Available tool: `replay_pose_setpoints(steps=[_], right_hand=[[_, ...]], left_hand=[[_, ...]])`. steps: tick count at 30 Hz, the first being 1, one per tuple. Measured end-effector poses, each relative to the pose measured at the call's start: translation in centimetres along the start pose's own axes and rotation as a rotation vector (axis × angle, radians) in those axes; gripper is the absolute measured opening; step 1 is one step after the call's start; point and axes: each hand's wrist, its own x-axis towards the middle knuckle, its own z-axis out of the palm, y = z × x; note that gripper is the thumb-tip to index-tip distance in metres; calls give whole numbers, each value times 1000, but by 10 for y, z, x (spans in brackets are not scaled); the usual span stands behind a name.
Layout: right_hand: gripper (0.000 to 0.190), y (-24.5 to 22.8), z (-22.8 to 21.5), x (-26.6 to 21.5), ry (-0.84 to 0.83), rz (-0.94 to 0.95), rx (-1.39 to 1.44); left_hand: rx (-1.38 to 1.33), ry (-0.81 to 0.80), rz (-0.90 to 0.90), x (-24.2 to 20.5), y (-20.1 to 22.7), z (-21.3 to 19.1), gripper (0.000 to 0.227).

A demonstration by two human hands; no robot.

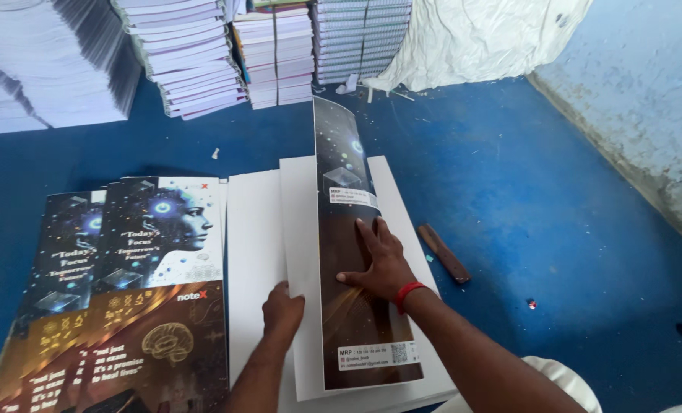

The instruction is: The person sits on the floor and repeatedly folds a printed cover sheet over a stack of white pages, then uses a wooden block to press and smooth the spine area. The person handles multiple book units one at a time, repeating the folding and pressing steps.

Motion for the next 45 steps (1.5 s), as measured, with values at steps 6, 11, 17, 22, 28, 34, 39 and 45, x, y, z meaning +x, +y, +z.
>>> replay_pose_setpoints(steps=[6,11,17,22,28,34,39,45], right_hand=[[107,6,32,2,83,-133,-184],[106,-19,37,-4,-52,12,-380],[105,-47,37,-15,-113,17,-448],[105,-56,39,-18,-157,21,-462],[107,-56,53,-11,-190,50,-484],[107,-51,70,-8,-206,39,-545],[110,-51,78,0,-249,67,-607],[110,-48,85,3,-253,67,-634]], left_hand=[[95,-24,-196,-53,-21,-3,46],[111,-114,-286,-122,-29,-7,47],[314,-77,-100,-164,-32,-16,29],[375,-69,-64,-173,-37,-16,16],[394,-84,-63,-176,-44,-16,10],[387,-104,-17,-175,-53,-11,11],[453,-113,18,-175,-59,-8,11],[527,-94,29,-174,-60,-8,11]])
